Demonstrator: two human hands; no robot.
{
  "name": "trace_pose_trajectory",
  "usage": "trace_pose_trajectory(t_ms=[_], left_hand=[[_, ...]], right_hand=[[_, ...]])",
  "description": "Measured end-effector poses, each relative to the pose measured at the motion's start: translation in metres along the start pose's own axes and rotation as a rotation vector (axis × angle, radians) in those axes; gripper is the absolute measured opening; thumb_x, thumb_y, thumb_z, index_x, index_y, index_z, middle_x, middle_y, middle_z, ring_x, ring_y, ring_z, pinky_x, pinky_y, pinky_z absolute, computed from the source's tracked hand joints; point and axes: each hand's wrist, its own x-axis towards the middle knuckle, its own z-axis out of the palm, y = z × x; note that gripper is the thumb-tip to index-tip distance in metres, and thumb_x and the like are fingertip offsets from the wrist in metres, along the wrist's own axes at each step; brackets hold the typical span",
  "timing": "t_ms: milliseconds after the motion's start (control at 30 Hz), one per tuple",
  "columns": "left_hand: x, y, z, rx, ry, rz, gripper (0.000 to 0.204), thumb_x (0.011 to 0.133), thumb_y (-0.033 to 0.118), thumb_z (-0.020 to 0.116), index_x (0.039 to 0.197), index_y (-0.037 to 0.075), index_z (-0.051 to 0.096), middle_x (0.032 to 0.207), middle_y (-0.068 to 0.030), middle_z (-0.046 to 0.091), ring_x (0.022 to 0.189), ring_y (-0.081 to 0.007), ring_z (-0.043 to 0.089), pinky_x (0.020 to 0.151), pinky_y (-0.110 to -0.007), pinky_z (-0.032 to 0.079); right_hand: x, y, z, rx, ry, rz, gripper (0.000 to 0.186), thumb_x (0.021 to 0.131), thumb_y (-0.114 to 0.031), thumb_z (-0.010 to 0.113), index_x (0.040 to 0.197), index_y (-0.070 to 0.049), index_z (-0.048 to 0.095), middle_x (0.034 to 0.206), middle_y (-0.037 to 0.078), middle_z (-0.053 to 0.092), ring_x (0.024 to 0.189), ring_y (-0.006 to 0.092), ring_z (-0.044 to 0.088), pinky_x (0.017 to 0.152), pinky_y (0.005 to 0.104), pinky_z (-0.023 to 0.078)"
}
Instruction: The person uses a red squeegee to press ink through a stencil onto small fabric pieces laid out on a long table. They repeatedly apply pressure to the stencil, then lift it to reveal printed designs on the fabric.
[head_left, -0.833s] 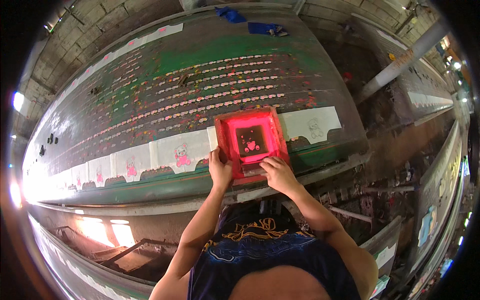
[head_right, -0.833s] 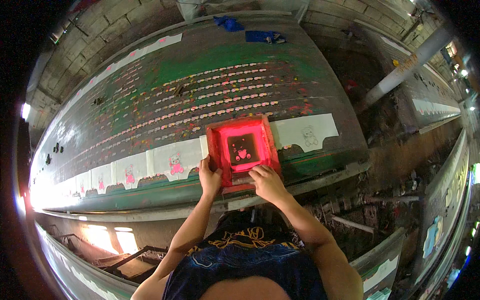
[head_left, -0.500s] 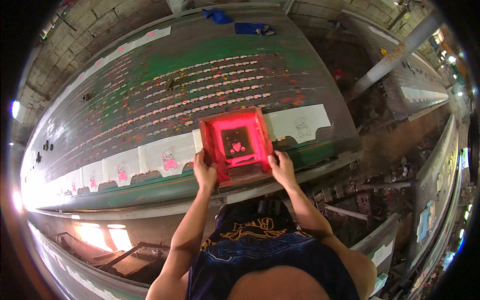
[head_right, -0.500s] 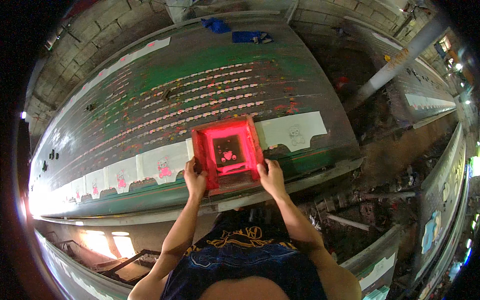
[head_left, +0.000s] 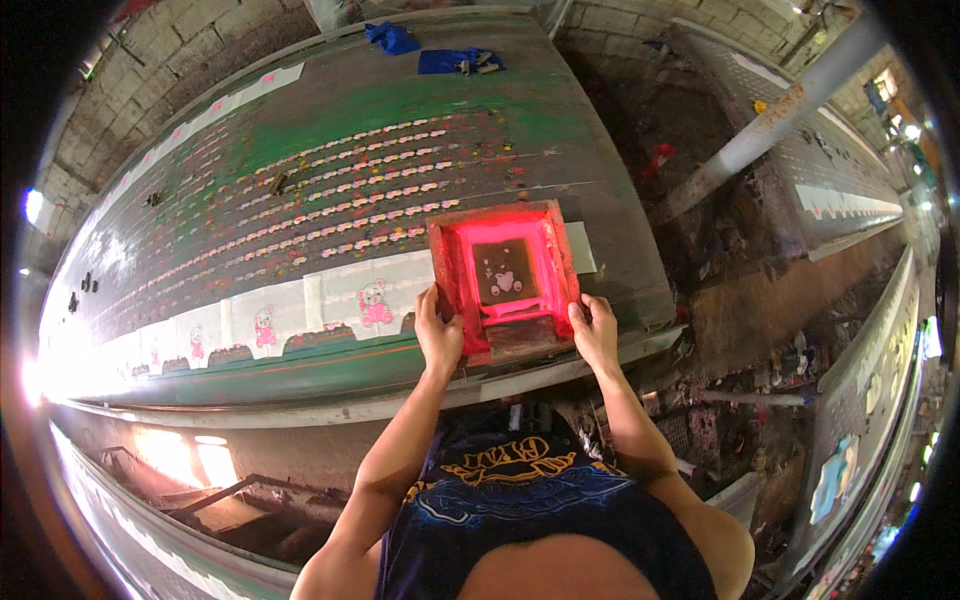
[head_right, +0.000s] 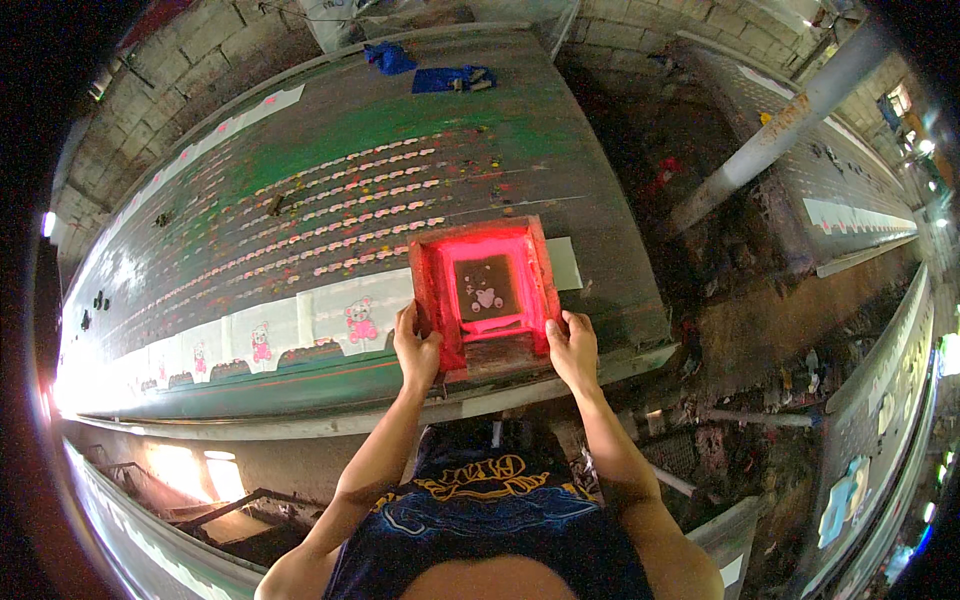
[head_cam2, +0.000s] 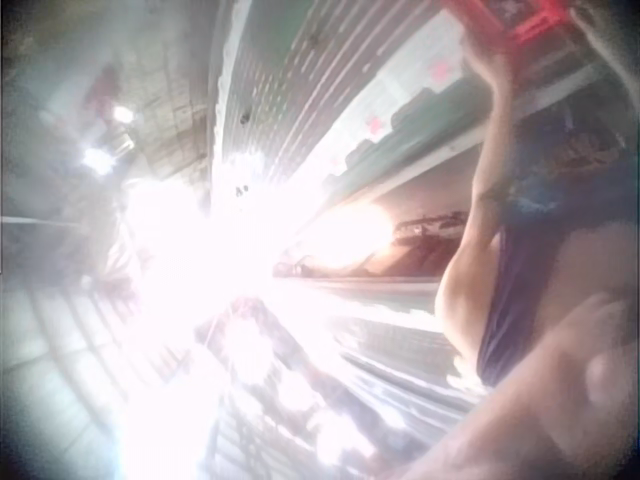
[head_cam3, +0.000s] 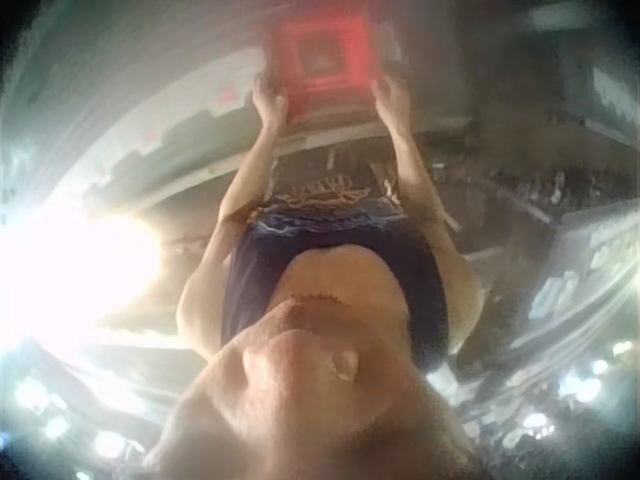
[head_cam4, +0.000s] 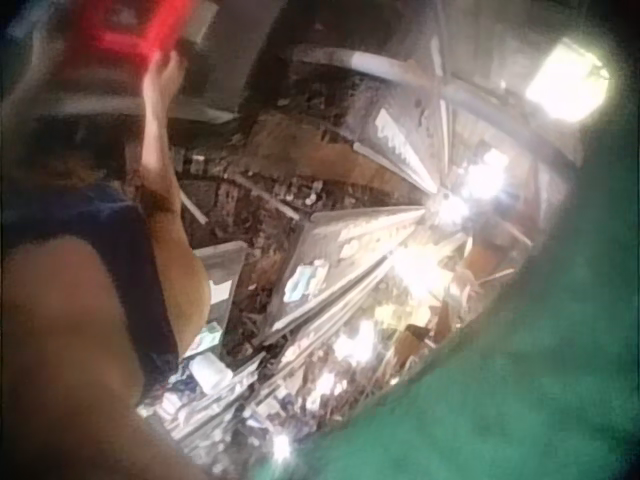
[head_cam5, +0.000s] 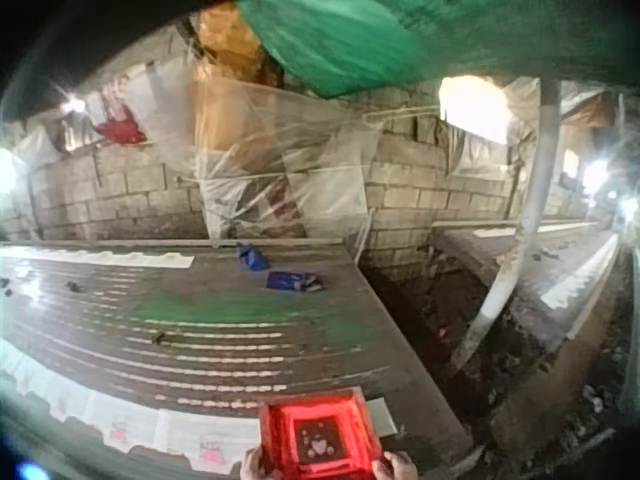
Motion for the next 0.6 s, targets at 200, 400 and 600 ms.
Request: trace_pose_trajectory(t_ms=[200,400,600], left_hand=[[-0.008,0.002,0.037,0.078,-0.011,0.000,0.066,0.070,-0.005,0.067,0.135,-0.008,0.057,0.128,-0.0199,0.060,0.121,-0.0370,0.060,0.105,-0.040,0.048],[-0.009,0.006,0.041,0.150,-0.019,-0.036,0.065,0.071,-0.003,0.068,0.135,-0.007,0.057,0.128,-0.0203,0.060,0.121,-0.0373,0.060,0.104,-0.040,0.049],[-0.010,0.002,0.039,0.202,-0.027,-0.063,0.065,0.071,-0.001,0.068,0.134,-0.007,0.057,0.126,-0.0208,0.060,0.120,-0.0393,0.060,0.104,-0.042,0.049]], right_hand=[[0.016,0.032,-0.027,-0.093,-0.060,-0.021,0.053,0.101,-0.034,0.064,0.127,0.011,0.063,0.123,0.027,0.063,0.113,0.0404,0.064,0.098,0.0469,0.052],[0.023,0.049,-0.032,-0.016,-0.140,-0.005,0.052,0.100,-0.034,0.065,0.128,0.011,0.062,0.125,0.027,0.062,0.112,0.0412,0.064,0.097,0.0476,0.052],[0.007,0.020,-0.038,-0.182,-0.019,-0.440,0.053,0.095,-0.034,0.073,0.127,0.005,0.060,0.129,0.022,0.058,0.122,0.0393,0.055,0.104,0.0486,0.047]])
